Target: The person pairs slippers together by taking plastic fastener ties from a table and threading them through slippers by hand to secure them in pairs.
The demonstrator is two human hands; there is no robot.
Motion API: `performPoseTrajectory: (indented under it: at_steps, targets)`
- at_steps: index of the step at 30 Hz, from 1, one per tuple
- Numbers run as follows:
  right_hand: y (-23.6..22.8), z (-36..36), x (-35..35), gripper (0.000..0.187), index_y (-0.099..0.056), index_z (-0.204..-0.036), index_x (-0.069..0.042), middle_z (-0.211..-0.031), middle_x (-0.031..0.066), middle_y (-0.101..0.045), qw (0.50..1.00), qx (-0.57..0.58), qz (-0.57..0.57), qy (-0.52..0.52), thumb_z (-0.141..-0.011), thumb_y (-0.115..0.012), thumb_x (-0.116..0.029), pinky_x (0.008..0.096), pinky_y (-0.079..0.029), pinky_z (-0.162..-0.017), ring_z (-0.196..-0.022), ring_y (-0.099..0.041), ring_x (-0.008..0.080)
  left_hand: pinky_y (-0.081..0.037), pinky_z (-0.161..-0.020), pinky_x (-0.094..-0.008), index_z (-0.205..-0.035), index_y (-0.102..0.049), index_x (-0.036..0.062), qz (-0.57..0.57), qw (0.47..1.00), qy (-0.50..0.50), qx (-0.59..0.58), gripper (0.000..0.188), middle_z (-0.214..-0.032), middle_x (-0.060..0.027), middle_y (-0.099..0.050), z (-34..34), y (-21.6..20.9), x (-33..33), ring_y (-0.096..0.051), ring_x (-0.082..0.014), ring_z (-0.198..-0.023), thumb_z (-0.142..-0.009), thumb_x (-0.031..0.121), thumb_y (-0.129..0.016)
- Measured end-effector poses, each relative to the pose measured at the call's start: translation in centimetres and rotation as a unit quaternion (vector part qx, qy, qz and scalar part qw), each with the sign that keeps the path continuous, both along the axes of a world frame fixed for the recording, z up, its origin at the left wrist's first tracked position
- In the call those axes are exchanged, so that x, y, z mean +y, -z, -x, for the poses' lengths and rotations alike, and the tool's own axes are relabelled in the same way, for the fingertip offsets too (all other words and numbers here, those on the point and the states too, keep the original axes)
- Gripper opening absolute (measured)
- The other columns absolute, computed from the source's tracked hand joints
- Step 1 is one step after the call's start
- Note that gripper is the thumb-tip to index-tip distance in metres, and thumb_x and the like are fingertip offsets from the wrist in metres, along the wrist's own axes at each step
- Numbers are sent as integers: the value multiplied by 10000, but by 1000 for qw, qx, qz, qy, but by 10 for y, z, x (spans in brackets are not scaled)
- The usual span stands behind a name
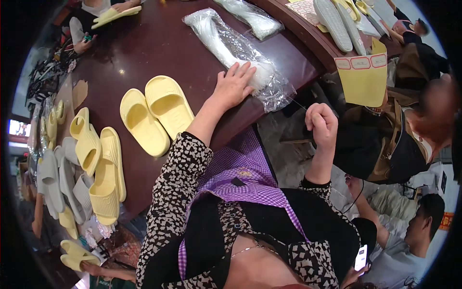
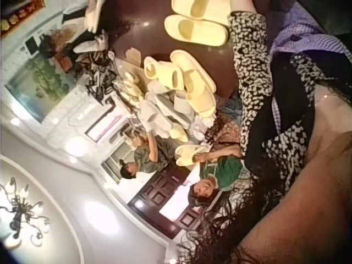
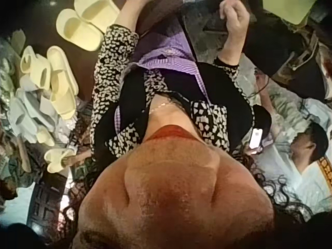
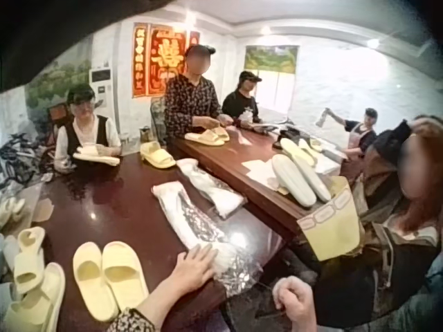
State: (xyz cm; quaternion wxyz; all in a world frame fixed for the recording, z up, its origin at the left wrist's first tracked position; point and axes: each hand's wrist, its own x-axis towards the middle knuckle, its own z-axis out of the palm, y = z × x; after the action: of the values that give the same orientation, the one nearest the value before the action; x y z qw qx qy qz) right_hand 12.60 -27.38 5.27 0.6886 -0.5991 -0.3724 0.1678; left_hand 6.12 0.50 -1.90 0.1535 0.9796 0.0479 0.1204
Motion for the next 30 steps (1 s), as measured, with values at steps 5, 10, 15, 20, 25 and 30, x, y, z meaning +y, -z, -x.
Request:
performPoseTrajectory:
  at_steps: [5,10,15,20,25,30]
  targets:
    - [14,1,-3,143,-473,-765,-36,-780,69,-528,1000,6,0,-12,-895,-472,-96,226,-369,-564,-596,-439,104,-263,-1042,-561,-1442,-325,190,-33,999,-38,-1,724,-1530,-83,-242,-2,-1,7,-244,-309,-1389,-838,480,-602]
    - [22,16,20,186,-448,-750,-58,-755,78,-522,991,39,-129,5,-904,-507,-146,257,-376,-559,-574,-427,128,-179,-1101,-553,-1466,-276,150,-16,996,-48,72,895,-1549,-94,-188,-7,-4,17,-178,-305,-1419,-776,602,-621]
    - [16,16,24,246,-411,-724,-83,-666,42,-461,955,172,-225,-84,-919,-521,-184,275,-369,-531,-543,-402,128,-151,-1113,-549,-1470,-248,89,-9,996,-55,64,980,-1553,-97,-174,-7,3,18,-132,-298,-1433,-754,657,-602]
    - [-19,17,-14,240,-406,-726,-99,-606,7,-399,967,105,-220,-68,-929,-507,-179,282,-359,-498,-519,-374,120,-151,-1114,-537,-1473,-232,70,-11,997,-62,51,1013,-1553,-102,-175,-7,5,24,-133,-296,-1434,-744,669,-600]
    - [-46,23,-44,191,-421,-748,-111,-601,-20,-428,936,74,-310,-148,-910,-520,-133,263,-382,-493,-469,-384,82,-152,-1113,-530,-1475,-222,63,-4,996,-71,53,1040,-1551,-115,-176,-9,8,23,-134,-295,-1434,-731,686,-598]
    - [-78,28,-93,143,-438,-787,-115,-596,-38,-450,893,-52,-433,-110,-886,-542,-121,245,-385,-464,-455,-407,70,-136,-1110,-539,-1484,-190,66,12,994,-76,71,1061,-1559,-120,-143,-13,6,26,-101,-286,-1442,-728,691,-596]
